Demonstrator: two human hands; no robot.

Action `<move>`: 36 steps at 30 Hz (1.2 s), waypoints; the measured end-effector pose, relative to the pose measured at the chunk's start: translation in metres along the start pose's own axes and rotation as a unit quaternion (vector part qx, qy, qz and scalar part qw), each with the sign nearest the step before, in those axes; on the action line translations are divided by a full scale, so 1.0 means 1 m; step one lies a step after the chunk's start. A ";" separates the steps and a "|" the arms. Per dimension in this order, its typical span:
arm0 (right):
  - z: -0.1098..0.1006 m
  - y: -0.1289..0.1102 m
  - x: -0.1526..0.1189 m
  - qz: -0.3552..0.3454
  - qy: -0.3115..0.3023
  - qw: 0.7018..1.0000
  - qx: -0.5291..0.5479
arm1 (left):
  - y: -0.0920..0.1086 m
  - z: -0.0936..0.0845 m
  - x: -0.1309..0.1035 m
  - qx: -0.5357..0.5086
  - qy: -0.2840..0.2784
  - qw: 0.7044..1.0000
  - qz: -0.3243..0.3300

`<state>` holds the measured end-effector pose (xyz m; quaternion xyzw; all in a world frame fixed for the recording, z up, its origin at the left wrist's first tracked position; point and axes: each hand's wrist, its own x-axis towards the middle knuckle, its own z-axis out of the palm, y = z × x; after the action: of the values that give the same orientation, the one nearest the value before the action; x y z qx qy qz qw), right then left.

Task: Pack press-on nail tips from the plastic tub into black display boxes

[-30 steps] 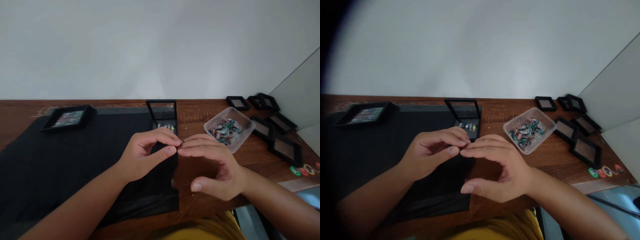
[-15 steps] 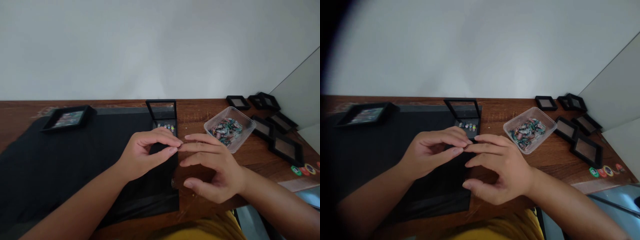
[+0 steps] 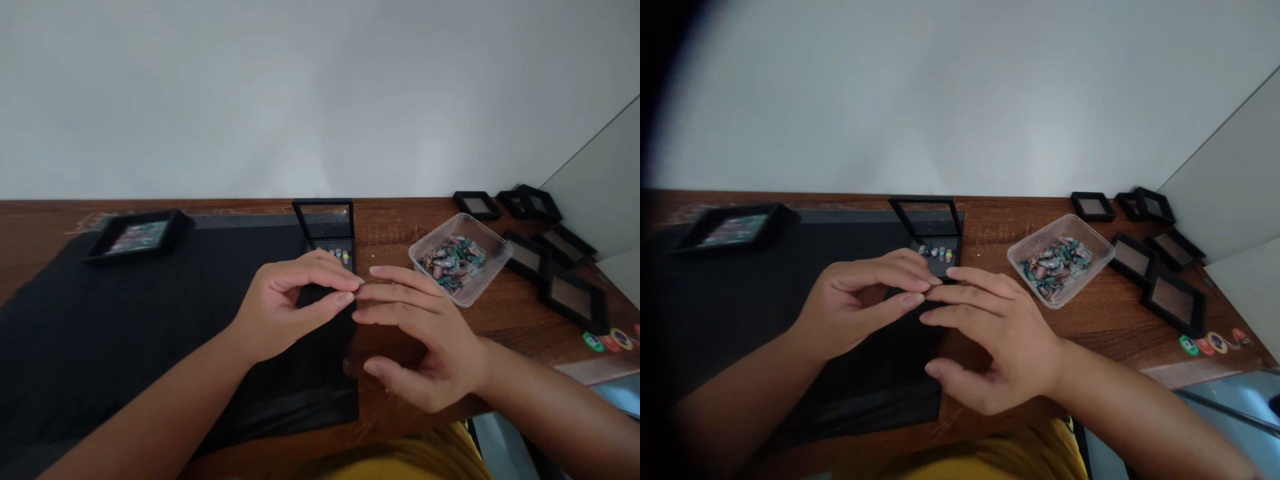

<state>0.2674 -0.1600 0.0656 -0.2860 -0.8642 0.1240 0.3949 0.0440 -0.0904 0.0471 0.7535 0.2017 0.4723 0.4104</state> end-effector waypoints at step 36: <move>-0.004 0.001 0.001 0.007 -0.018 0.999 -0.043 | 0.003 0.004 -0.001 0.044 0.041 0.998 -0.021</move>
<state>0.2701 -0.1586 0.0689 -0.3063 -0.8738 0.0949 0.3656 0.0470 -0.0941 0.0482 0.7465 0.2546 0.4844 0.3785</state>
